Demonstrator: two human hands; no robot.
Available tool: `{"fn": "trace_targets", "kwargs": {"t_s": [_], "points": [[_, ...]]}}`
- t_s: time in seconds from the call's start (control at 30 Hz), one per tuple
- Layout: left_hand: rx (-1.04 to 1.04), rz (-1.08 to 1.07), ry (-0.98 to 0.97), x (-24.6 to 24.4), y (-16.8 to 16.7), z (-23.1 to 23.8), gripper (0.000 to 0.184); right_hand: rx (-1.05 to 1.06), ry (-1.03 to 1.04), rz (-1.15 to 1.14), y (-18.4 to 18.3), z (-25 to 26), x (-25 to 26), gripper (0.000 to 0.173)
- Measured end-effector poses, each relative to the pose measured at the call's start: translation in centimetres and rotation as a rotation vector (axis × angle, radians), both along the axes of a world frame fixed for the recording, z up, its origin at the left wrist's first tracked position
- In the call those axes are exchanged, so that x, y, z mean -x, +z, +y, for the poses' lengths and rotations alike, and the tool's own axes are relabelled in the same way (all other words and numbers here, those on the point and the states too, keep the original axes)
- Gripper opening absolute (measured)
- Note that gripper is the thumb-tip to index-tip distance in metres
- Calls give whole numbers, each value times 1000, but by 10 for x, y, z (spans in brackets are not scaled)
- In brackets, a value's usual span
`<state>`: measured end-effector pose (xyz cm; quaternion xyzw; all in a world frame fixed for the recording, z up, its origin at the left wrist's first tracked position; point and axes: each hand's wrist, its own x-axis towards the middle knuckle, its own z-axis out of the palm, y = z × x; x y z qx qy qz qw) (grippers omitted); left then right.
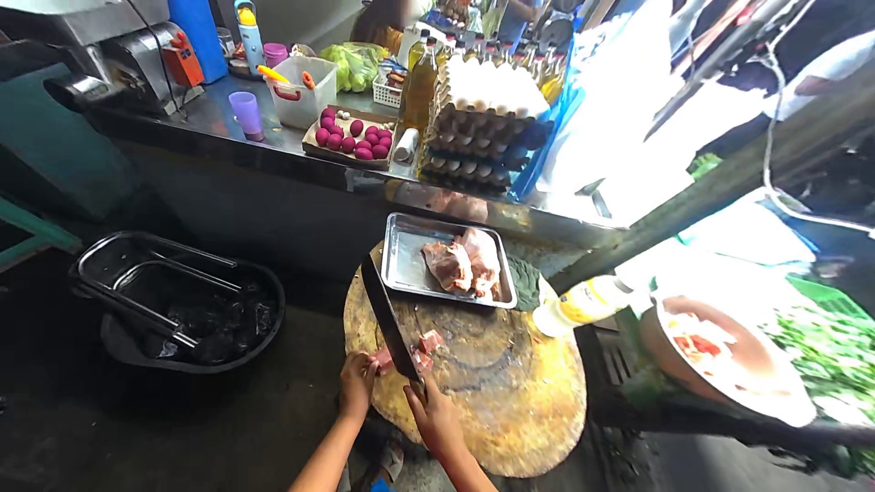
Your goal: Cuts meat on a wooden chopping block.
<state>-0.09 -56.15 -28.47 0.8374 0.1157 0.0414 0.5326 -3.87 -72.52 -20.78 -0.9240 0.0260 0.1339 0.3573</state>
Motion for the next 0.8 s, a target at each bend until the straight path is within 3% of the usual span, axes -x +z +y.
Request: {"fn": "trace_targets", "kwargs": {"t_s": [0.23,0.53,0.8], "points": [[-73,-93,-2,2,-4,0,14,66,52,128,-23,1,-2,44],[-81,-97,-19,2,-5,0,12,48,78,271,-16,-6,-8,44],[-103,-124,-4,4,-6,-2,11,132,5,319,-39,-30,54,44]]}}
